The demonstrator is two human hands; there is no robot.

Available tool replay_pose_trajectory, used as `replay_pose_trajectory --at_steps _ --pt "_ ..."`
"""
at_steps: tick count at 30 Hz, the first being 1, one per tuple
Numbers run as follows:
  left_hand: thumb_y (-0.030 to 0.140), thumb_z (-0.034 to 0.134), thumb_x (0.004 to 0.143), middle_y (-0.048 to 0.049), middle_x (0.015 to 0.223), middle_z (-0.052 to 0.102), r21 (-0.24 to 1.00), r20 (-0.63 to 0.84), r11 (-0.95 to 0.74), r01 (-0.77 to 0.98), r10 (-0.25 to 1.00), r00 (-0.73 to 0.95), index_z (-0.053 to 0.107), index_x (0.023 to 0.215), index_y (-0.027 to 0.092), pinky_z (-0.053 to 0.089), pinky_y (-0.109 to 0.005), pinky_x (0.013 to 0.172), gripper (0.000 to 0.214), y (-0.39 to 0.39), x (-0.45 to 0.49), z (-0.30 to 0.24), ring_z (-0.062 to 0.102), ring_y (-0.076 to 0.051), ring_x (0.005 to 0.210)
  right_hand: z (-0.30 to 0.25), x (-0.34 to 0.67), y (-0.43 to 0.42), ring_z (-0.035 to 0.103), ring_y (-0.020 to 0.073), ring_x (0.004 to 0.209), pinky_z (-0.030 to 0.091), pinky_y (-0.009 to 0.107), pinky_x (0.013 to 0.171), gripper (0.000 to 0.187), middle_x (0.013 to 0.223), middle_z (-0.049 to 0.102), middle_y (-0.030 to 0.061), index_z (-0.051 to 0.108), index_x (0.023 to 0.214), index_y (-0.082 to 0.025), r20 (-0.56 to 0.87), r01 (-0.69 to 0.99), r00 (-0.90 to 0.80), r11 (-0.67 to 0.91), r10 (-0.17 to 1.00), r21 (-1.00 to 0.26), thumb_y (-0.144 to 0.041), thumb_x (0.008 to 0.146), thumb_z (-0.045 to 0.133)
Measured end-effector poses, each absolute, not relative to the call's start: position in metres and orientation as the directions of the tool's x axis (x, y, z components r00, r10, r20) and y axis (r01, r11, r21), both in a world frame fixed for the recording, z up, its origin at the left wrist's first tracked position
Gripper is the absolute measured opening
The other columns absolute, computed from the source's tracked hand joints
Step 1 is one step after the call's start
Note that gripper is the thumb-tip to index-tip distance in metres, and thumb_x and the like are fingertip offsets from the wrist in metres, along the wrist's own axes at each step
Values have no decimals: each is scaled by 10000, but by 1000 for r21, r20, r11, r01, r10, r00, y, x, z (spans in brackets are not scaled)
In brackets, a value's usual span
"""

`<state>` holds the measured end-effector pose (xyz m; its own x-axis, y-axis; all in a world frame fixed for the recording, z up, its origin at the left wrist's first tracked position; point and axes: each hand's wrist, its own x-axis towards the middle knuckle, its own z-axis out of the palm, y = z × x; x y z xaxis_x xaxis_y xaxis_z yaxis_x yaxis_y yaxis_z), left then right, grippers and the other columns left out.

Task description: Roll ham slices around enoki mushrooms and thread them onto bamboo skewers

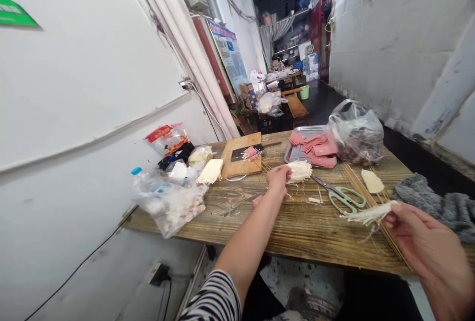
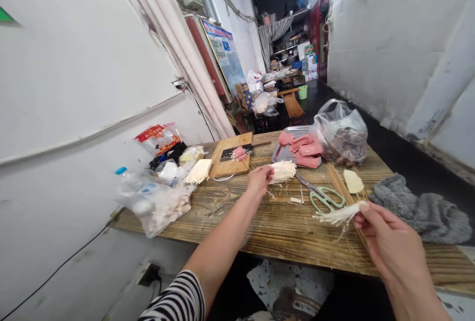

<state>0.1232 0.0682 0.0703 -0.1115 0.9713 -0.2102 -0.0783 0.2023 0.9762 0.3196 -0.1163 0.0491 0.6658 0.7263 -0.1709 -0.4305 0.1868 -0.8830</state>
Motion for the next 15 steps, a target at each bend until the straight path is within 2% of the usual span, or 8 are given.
replay_pose_trajectory --at_steps 3,5,6,7,9,10,12,15 --pt "100 697 702 -39 697 654 981 -170 181 64 973 -154 649 1003 87 483 -238 645 305 70 113 63 620 -135 659 54 317 -116 527 135 531 456 294 442 216 639 600 59 728 684 -223 -159 -425 661 192 733 -885 -325 535 847" --pt "84 737 664 -71 819 693 969 -68 101 227 987 -146 656 1046 122 488 -283 777 393 61 101 65 646 -186 831 58 312 -113 520 133 520 457 290 441 230 622 607 43 723 681 -230 -115 -396 656 210 746 -894 -344 526 847" --pt "88 737 674 -92 912 701 901 75 -25 433 992 -98 647 1094 142 474 -306 846 433 54 95 68 640 -207 927 60 309 -111 516 130 518 455 285 440 246 616 610 32 721 685 -230 -91 -378 653 219 752 -900 -361 520 847" --pt "92 719 701 -122 1008 692 782 216 -146 606 975 -44 631 1141 149 454 -345 903 452 46 90 73 622 -235 1008 62 304 -108 517 127 520 454 279 443 267 618 616 23 720 693 -227 -70 -359 649 223 758 -906 -377 514 848" --pt "121 625 805 -159 1106 667 590 402 -306 747 914 56 641 1144 143 415 -414 969 340 28 81 83 590 -267 1092 65 294 -103 525 119 534 458 266 467 304 637 635 13 722 724 -212 -17 -299 633 224 774 -928 -405 523 842" --pt "139 580 845 -147 1107 674 545 442 -380 747 888 130 673 1087 153 404 -435 986 259 19 78 88 592 -265 1091 67 288 -100 534 115 548 466 261 492 315 653 645 11 727 751 -205 15 -254 618 218 786 -942 -414 541 835" --pt "177 542 885 -97 1077 705 563 456 -527 637 840 292 714 992 190 396 -437 1016 203 2 74 97 612 -239 1066 71 275 -96 548 111 570 475 253 539 326 676 661 12 736 806 -198 88 -133 568 197 819 -971 -430 590 811" --pt "189 512 900 -66 1204 672 711 387 -603 361 765 515 672 1142 223 407 -393 1043 292 -18 70 104 592 -211 1153 79 253 -91 562 120 585 483 253 564 334 675 665 17 740 839 -194 182 41 449 183 875 -982 -464 646 770"
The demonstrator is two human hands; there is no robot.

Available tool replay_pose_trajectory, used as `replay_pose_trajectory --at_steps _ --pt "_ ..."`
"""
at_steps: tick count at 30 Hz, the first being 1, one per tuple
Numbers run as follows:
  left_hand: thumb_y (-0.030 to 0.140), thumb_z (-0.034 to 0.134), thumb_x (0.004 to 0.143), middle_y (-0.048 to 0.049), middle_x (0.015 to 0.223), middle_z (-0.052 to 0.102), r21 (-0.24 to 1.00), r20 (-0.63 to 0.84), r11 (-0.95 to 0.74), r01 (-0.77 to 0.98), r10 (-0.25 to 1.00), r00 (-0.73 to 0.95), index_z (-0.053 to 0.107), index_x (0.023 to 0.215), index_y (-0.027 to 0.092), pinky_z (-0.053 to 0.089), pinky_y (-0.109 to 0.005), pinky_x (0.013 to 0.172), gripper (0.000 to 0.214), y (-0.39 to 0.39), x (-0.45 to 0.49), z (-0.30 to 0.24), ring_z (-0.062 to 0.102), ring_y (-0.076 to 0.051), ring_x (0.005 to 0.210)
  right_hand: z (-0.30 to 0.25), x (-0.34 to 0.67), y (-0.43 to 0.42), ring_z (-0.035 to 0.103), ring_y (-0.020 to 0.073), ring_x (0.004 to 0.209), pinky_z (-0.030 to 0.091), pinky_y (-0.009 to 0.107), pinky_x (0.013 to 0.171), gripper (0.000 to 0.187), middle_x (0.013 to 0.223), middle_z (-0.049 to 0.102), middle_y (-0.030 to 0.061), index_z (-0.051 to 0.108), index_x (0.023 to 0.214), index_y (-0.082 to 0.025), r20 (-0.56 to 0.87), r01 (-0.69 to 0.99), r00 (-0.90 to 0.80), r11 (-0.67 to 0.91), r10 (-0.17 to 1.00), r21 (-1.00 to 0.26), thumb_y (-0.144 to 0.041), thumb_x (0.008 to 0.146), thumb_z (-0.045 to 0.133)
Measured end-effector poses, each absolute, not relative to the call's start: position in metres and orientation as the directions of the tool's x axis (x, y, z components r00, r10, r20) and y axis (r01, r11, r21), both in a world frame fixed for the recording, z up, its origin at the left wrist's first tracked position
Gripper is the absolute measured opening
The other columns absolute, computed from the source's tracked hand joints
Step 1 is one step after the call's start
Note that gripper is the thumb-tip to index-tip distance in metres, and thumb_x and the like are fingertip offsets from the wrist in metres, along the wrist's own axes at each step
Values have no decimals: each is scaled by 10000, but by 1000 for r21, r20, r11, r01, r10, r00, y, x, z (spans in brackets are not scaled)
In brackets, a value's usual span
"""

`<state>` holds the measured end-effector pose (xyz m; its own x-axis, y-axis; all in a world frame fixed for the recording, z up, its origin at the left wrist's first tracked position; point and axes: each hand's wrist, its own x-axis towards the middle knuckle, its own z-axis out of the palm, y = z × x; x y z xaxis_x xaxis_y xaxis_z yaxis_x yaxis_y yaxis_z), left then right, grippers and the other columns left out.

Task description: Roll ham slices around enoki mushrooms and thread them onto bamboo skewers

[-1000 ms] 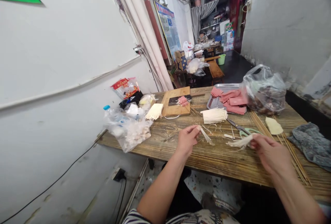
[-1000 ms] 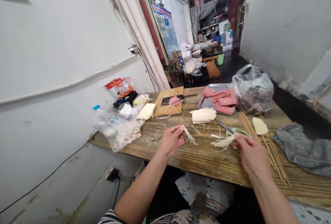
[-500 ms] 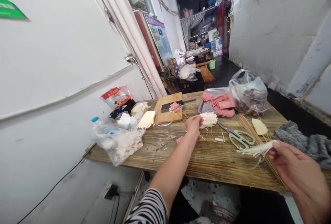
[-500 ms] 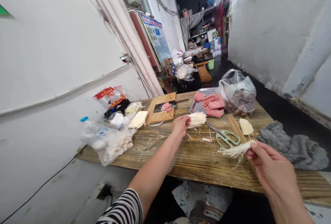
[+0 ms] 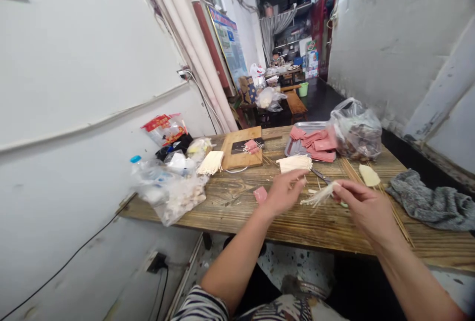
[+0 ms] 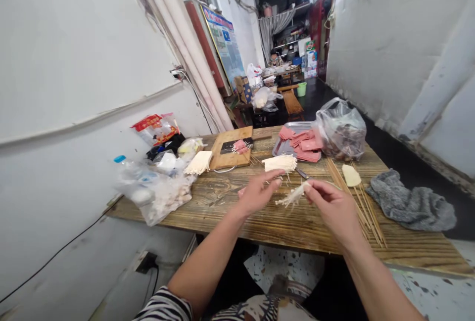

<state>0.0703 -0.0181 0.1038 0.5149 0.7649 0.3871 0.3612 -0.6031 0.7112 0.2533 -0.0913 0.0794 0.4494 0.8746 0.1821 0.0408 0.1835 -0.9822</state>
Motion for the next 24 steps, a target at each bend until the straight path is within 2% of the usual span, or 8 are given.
replay_pose_trajectory --at_steps 3,6,8,12,15,18,20,24 --pt "174 459 913 -45 1299 616 835 285 -496 240 761 582 590 1273 253 390 -400 1072 391 -33 65 107 532 -213 1246 90 233 -88 564 127 584 489 252 554 334 648 656 18 736 802 -196 252 123 339 223 907 -967 -503 670 736" --pt "247 469 930 -78 1240 649 945 197 -309 109 802 563 615 1244 203 450 -364 1009 349 -42 58 109 596 -219 1154 96 217 -85 565 127 570 494 251 543 342 631 654 18 732 802 -194 276 130 285 248 918 -960 -514 684 718" --pt "299 505 920 -94 1158 681 975 165 -219 27 807 567 640 1197 171 484 -340 944 333 -45 53 107 635 -215 1052 97 211 -83 569 129 570 504 260 552 343 641 660 20 729 816 -190 267 107 297 246 917 -963 -504 677 726" --pt "365 535 901 -48 833 688 984 157 -175 -37 746 647 699 911 140 481 -275 844 278 -46 47 100 626 -154 813 91 206 -79 559 120 571 498 256 563 318 634 648 11 722 818 -181 241 57 332 236 912 -970 -458 664 748" --pt "450 512 900 -24 705 626 990 110 -143 -1 757 644 646 693 140 469 -250 775 396 -43 43 96 572 -131 713 85 205 -76 567 125 589 503 266 585 307 640 647 10 727 841 -180 226 48 330 223 917 -974 -437 674 748" --pt "523 516 882 -23 663 605 999 28 -35 -3 755 655 643 672 139 459 -246 710 457 -40 40 92 535 -125 659 77 207 -74 575 129 601 509 274 595 313 675 667 20 732 874 -184 211 44 328 208 921 -977 -431 682 749" --pt "553 586 831 -21 653 607 997 -19 63 -40 732 681 675 708 129 445 -242 669 450 -38 40 89 513 -113 619 72 210 -73 583 132 607 515 281 600 317 709 683 28 733 895 -187 199 35 317 199 927 -979 -426 687 749" --pt "567 700 733 -73 755 676 950 -67 273 -151 650 757 730 821 118 442 -248 662 458 -36 43 79 552 -123 644 65 219 -71 603 144 630 523 294 625 330 732 690 31 732 932 -192 213 65 311 203 926 -977 -426 700 743"
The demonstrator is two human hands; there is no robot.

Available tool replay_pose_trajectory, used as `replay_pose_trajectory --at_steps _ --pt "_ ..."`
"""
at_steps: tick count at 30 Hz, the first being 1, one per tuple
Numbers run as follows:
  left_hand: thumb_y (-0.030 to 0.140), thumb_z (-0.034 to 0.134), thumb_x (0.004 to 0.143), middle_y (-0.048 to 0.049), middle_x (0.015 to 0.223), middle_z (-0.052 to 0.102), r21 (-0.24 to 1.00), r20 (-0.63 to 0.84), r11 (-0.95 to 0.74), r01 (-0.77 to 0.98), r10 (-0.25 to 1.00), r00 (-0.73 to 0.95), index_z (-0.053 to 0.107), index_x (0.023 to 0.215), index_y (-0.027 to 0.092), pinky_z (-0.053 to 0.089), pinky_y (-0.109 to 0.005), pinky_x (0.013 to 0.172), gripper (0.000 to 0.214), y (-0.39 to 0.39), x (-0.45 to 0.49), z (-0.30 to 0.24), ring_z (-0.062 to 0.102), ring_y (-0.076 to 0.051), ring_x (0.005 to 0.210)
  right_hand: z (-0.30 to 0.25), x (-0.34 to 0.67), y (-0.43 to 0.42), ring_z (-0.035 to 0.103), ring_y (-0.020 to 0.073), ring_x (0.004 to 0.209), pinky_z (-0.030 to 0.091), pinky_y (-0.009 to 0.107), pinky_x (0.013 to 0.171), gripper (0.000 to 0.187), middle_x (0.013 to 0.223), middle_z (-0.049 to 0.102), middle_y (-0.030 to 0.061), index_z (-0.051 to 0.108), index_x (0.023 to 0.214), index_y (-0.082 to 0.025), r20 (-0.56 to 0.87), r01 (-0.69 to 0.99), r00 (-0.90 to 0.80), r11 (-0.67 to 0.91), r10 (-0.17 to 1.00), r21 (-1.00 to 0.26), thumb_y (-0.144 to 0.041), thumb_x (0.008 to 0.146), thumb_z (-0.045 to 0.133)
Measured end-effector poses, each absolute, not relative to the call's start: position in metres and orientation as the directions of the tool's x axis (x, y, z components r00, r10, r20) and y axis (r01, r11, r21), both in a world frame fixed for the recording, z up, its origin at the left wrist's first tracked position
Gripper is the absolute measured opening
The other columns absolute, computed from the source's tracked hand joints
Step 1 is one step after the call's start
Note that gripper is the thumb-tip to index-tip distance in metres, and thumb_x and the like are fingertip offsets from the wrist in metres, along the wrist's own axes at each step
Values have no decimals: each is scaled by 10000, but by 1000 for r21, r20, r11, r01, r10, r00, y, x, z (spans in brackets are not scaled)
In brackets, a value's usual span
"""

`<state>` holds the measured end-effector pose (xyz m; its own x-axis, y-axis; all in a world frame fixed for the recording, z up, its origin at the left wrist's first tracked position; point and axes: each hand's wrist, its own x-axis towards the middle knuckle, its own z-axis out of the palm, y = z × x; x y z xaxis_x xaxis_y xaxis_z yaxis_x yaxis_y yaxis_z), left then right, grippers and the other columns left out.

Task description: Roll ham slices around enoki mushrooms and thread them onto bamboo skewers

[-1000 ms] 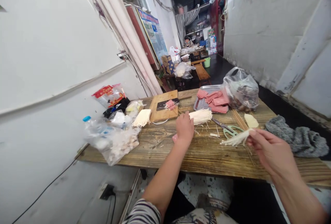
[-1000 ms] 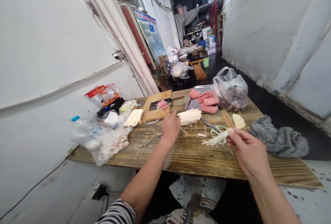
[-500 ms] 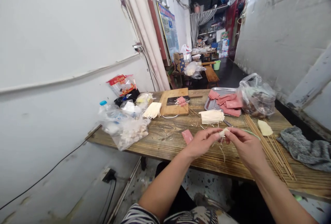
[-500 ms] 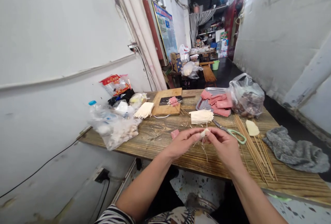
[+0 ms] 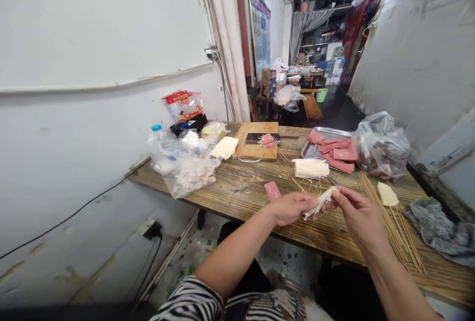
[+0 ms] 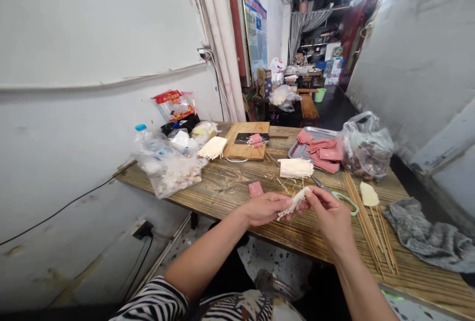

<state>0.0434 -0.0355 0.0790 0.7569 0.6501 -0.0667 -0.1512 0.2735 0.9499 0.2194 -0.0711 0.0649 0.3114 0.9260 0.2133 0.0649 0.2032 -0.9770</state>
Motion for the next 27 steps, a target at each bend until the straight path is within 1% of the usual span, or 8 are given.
replay_pose_trajectory --at_steps 9,12,15,17,19,22,24,27 --pt "463 705 779 -48 792 639 846 -120 486 -221 576 808 743 897 145 383 -222 633 341 -35 45 67 472 -83 616 62 233 -77 582 142 669 497 298 683 325 705 650 7 726 953 -198 261 164 278 222 924 -961 -418 715 730" --pt "409 678 812 10 609 529 906 -113 396 -150 569 815 744 815 142 349 -222 619 275 -35 43 69 418 -85 578 63 239 -80 586 151 663 496 301 669 329 673 638 8 726 932 -191 261 237 244 204 934 -950 -439 715 723" --pt "347 604 859 36 548 463 984 -130 175 13 676 726 733 778 133 317 -220 586 263 -35 42 72 384 -89 547 67 247 -80 612 166 693 505 316 675 356 796 681 40 710 992 -197 333 388 180 244 926 -889 -460 753 683" --pt "311 557 875 39 544 462 977 -119 -22 214 773 623 734 788 130 304 -218 570 267 -35 42 74 382 -94 541 74 250 -80 618 185 790 499 342 736 368 957 678 68 687 1080 -216 501 576 68 377 862 -726 -445 795 646" --pt "310 522 887 31 569 509 894 -82 -194 404 816 573 738 821 136 320 -217 576 285 -33 42 77 427 -108 567 83 247 -79 589 200 856 470 351 758 326 1001 650 79 673 1122 -235 633 751 -154 506 759 -425 -396 848 600" --pt "329 483 909 -5 716 648 730 -65 -381 568 788 612 732 874 155 399 -229 663 306 -30 40 84 549 -149 687 92 235 -75 527 197 778 407 324 677 243 818 610 67 688 1050 -218 570 810 -482 587 665 1 -321 914 515" --pt "312 455 925 -35 838 702 623 -76 -463 631 767 638 720 898 166 439 -260 744 304 -30 39 89 604 -178 775 93 225 -71 493 188 720 369 313 643 218 734 574 54 689 946 -192 474 788 -585 601 658 137 -286 928 493" --pt "287 427 938 -66 924 717 487 -89 -551 678 741 666 700 902 172 462 -319 816 298 -32 37 98 640 -217 876 87 216 -65 489 181 707 355 313 654 200 722 570 49 662 813 -173 371 762 -637 625 675 171 -212 919 497"
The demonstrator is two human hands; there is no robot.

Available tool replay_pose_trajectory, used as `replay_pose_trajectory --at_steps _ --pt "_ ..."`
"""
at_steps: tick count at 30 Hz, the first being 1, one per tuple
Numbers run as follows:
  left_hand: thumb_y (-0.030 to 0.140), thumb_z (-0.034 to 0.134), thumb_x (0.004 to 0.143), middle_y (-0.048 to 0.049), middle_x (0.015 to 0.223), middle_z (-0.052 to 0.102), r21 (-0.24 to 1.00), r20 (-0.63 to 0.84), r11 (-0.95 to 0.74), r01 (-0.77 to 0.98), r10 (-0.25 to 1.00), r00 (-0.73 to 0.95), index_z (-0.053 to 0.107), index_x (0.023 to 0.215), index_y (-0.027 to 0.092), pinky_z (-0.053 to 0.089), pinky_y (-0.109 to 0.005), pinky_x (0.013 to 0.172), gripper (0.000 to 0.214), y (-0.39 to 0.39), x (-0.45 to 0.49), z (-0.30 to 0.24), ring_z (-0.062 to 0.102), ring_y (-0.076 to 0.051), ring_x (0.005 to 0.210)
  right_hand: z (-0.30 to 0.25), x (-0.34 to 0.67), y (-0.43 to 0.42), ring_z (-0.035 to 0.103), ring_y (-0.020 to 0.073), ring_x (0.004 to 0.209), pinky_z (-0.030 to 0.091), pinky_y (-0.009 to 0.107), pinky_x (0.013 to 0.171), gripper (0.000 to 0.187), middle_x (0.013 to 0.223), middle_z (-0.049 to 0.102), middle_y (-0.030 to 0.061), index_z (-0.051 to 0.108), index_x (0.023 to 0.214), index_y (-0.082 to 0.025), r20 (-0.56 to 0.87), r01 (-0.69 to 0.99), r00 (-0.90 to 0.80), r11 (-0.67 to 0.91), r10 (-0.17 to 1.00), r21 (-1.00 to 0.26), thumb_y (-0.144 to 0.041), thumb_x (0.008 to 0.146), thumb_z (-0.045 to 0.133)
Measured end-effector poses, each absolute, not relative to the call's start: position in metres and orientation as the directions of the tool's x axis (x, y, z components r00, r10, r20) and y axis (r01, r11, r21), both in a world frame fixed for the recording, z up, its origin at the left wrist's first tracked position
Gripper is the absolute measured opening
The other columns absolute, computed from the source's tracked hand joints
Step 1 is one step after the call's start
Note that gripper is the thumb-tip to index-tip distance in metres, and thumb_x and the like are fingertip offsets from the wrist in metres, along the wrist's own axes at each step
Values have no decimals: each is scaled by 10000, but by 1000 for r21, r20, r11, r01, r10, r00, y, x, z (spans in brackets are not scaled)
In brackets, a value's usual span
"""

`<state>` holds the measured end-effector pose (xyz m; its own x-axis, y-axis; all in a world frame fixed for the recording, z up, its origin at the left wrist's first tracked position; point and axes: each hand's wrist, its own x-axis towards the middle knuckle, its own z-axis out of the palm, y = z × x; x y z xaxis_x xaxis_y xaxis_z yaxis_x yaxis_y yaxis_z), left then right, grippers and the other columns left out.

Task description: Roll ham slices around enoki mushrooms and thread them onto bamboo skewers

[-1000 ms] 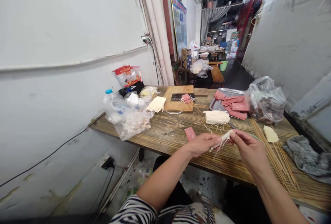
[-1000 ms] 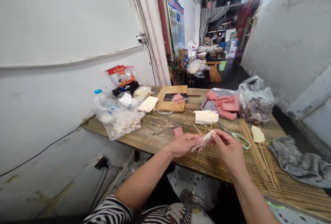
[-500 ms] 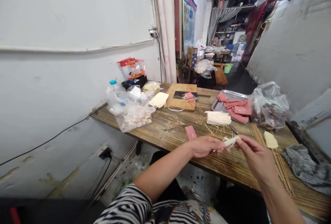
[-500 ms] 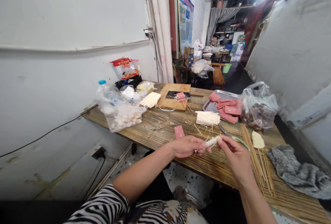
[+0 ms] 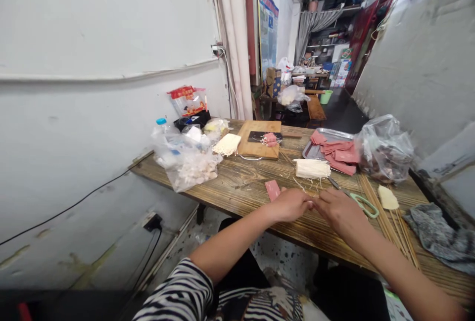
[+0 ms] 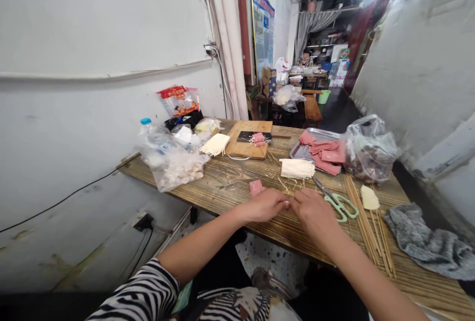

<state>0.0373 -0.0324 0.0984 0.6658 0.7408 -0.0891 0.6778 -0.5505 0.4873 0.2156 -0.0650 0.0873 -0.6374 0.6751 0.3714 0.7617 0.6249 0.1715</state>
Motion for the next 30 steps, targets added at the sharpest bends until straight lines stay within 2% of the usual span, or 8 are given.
replay_pose_trajectory --at_steps 3,6,9,12,17,22,25,30 --pt "282 403 951 -91 955 714 403 -77 -626 667 703 707 688 894 159 473 -362 828 316 -36 34 105 646 -249 922 81 214 -61 508 176 704 365 311 672 215 727 581 45 655 819 -169 322 761 -635 640 703 103 -181 927 470" --pt "283 384 967 -93 952 713 398 -42 -641 656 701 712 690 886 150 478 -353 816 344 -36 30 105 652 -241 904 80 215 -60 525 174 683 369 302 644 277 699 569 43 648 793 -169 302 779 -596 627 744 -5 -236 949 429" --pt "294 447 958 -59 883 729 512 27 -586 629 742 669 718 854 158 475 -281 775 321 -32 26 100 657 -192 837 81 216 -59 546 175 673 380 295 625 331 701 575 52 642 772 -170 303 798 -530 587 792 -137 -283 956 391" --pt "301 540 925 -20 864 748 648 171 -538 539 793 585 751 904 198 466 -237 773 236 -32 23 94 656 -151 806 83 215 -57 565 175 661 402 294 622 337 725 611 57 659 799 -178 294 790 -438 520 850 -324 -336 942 398" --pt "278 538 925 -14 959 757 696 401 -565 442 817 414 750 952 219 479 -283 861 222 -41 24 80 671 -155 847 86 205 -53 607 188 689 447 301 641 332 751 676 50 699 831 -197 237 676 -273 362 932 -642 -447 862 483" --pt "232 463 939 -68 1005 747 715 530 -598 362 802 276 722 1035 174 541 -311 835 282 -47 27 58 695 -181 888 80 187 -49 592 167 609 470 290 598 376 649 666 24 716 784 -181 110 443 -164 173 980 -880 -541 753 607" --pt "241 474 929 -91 1085 723 790 530 -542 286 839 128 700 1097 152 546 -335 901 295 -48 27 48 687 -196 989 73 172 -43 542 123 515 483 270 538 414 570 618 -2 716 774 -164 -40 185 -131 -15 991 -983 -559 650 717" --pt "244 544 891 -80 1070 726 928 335 -319 194 941 -54 705 1088 150 548 -365 934 272 -45 11 41 694 -202 994 56 141 -32 587 102 572 548 259 601 439 661 664 15 718 780 -161 -192 -241 -162 -228 968 -943 -476 504 847"
